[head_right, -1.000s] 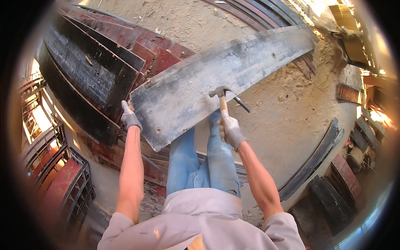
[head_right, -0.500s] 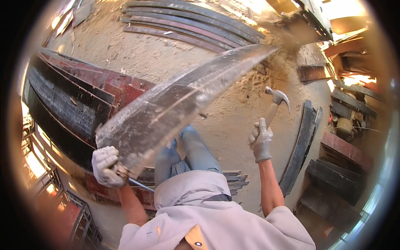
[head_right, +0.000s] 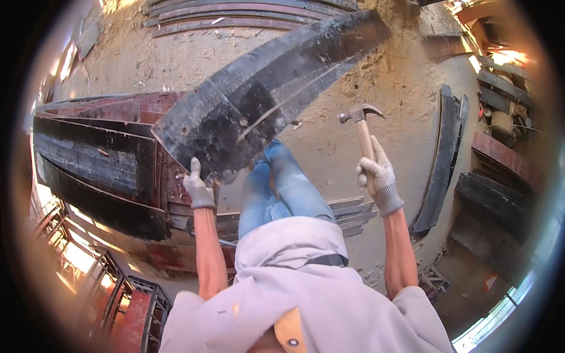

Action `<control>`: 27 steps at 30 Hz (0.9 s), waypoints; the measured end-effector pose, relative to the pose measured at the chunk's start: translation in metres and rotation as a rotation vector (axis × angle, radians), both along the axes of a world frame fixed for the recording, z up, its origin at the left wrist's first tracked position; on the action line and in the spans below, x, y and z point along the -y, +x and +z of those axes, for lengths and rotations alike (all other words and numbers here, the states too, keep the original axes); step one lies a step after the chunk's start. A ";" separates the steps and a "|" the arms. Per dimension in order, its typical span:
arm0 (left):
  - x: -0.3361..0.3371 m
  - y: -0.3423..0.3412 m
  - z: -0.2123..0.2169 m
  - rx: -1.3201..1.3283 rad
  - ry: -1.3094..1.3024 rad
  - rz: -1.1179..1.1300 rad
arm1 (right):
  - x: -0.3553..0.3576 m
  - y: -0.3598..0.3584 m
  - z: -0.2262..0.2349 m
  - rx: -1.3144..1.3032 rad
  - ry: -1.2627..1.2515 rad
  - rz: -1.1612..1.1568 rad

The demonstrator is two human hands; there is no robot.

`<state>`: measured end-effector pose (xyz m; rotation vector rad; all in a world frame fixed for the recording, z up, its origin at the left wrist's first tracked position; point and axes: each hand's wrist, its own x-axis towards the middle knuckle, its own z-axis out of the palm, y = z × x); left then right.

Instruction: The person uses a hammer to chip and scrape paint off curved wooden planks. They repeatedly strike the surface, flip the planks, and remove loose paint flakes, then place the treated planks aside.

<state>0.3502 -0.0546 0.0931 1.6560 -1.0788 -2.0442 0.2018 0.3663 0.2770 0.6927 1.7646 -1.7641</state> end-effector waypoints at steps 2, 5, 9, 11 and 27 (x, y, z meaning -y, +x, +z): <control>-0.008 0.002 -0.003 -0.013 0.033 0.035 | 0.011 -0.002 0.010 0.007 -0.083 0.054; -0.016 0.007 -0.006 0.095 0.069 -0.011 | 0.026 -0.004 0.024 0.061 -0.334 0.077; -0.012 0.013 -0.011 0.153 -0.016 -0.013 | 0.056 -0.005 0.025 0.038 -0.704 0.141; -0.011 0.014 -0.010 0.216 0.049 -0.046 | 0.079 -0.002 0.018 0.008 -0.625 0.269; -0.046 -0.013 0.077 0.128 0.145 -0.101 | 0.093 -0.074 -0.120 -0.460 -0.289 -0.461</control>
